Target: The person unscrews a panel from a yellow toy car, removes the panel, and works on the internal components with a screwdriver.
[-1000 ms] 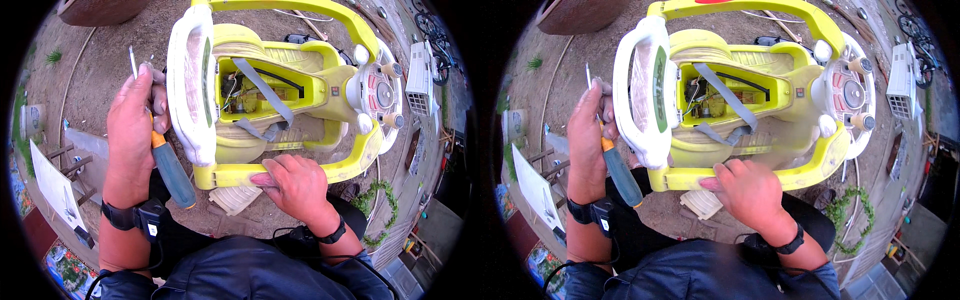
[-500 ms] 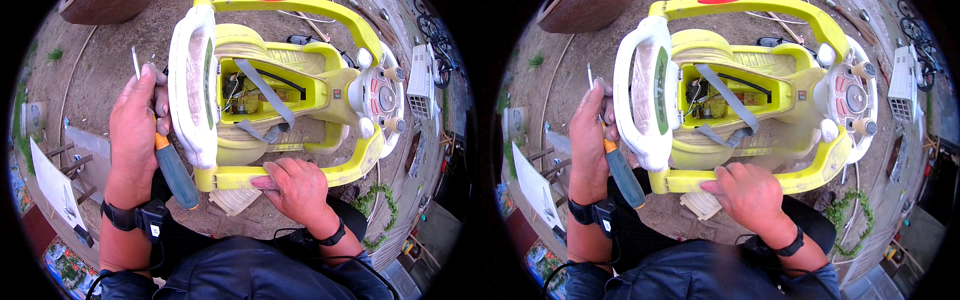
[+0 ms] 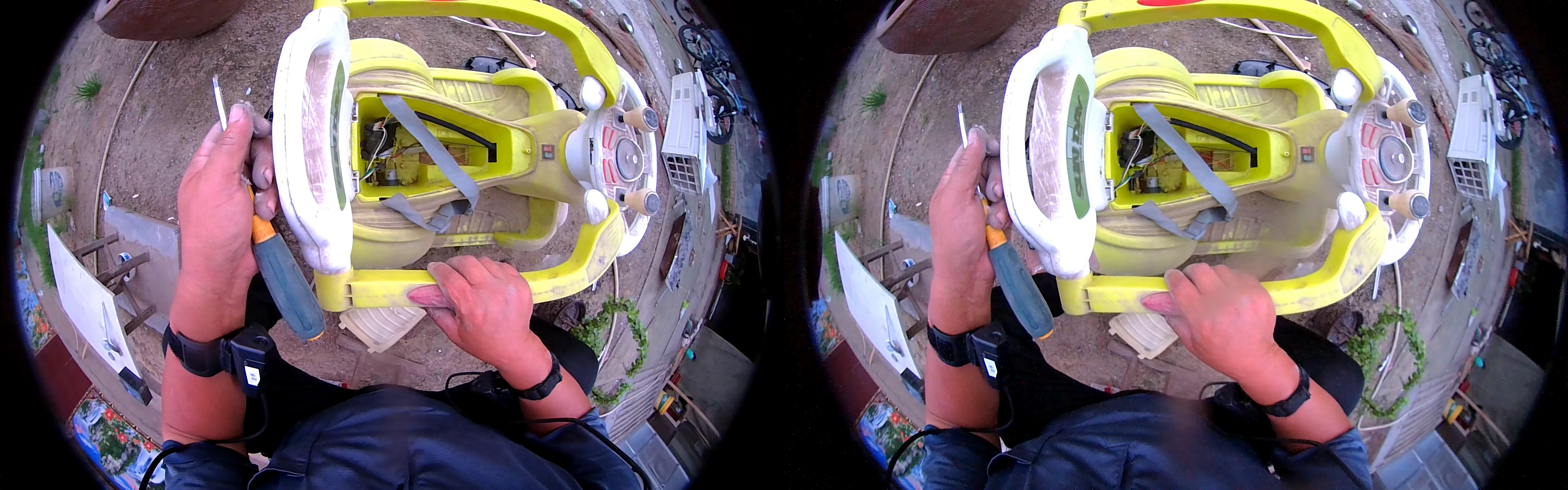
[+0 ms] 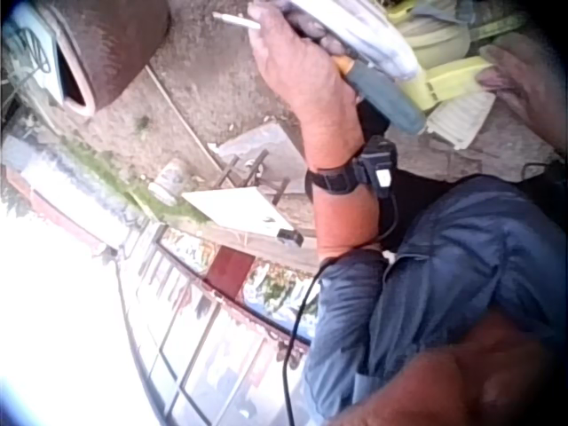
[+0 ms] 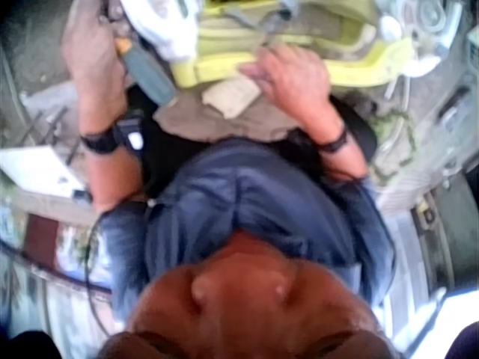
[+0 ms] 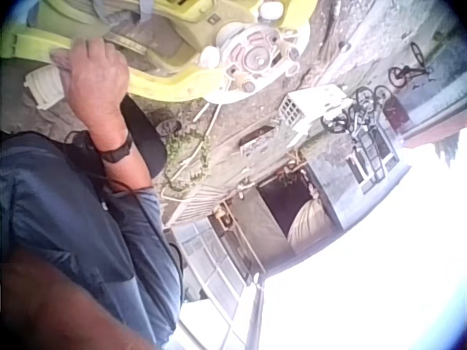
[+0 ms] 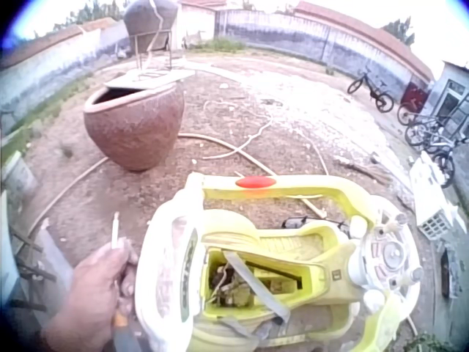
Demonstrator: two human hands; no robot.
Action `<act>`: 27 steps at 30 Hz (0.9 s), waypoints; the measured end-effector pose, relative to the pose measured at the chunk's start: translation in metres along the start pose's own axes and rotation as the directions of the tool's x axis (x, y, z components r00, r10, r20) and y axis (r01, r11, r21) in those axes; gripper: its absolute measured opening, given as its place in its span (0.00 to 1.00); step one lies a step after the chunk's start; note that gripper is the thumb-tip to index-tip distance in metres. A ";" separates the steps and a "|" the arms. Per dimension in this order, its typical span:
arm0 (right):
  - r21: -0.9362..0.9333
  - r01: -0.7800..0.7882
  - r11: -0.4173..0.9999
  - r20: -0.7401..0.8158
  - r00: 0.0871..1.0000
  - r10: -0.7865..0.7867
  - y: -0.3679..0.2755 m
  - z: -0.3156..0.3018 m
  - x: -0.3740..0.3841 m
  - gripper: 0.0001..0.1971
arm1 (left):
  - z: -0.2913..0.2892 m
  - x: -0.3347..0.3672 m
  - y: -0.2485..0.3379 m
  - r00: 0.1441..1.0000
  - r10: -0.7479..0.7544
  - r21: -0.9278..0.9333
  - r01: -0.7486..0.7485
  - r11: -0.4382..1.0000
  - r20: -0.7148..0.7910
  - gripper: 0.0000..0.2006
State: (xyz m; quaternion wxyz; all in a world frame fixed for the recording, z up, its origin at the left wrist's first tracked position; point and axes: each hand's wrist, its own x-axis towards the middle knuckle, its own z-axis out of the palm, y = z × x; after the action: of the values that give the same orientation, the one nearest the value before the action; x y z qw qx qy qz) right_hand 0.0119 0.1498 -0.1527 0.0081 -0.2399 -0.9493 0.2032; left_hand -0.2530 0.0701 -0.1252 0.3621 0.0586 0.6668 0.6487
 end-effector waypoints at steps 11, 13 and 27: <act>-0.012 -0.006 1.000 0.005 1.000 0.007 -0.001 0.000 0.000 0.18 | 0.001 -0.002 -0.001 0.999 0.026 -0.029 -0.025 0.999 0.020 0.15; -0.009 -0.004 1.000 0.001 1.000 0.004 -0.002 0.000 0.000 0.18 | 0.001 -0.002 -0.001 0.999 0.030 -0.035 -0.029 0.999 0.024 0.15; -0.024 -0.013 1.000 0.016 1.000 0.013 -0.003 0.000 0.000 0.19 | 0.000 -0.003 -0.001 1.000 0.010 -0.039 -0.010 0.999 0.007 0.16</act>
State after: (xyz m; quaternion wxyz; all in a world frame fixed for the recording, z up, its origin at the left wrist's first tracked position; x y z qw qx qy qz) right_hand 0.0108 0.1473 -0.1512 -0.0036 -0.2444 -0.9501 0.1936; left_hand -0.2500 0.0685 -0.1249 0.3622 0.0571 0.6524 0.6632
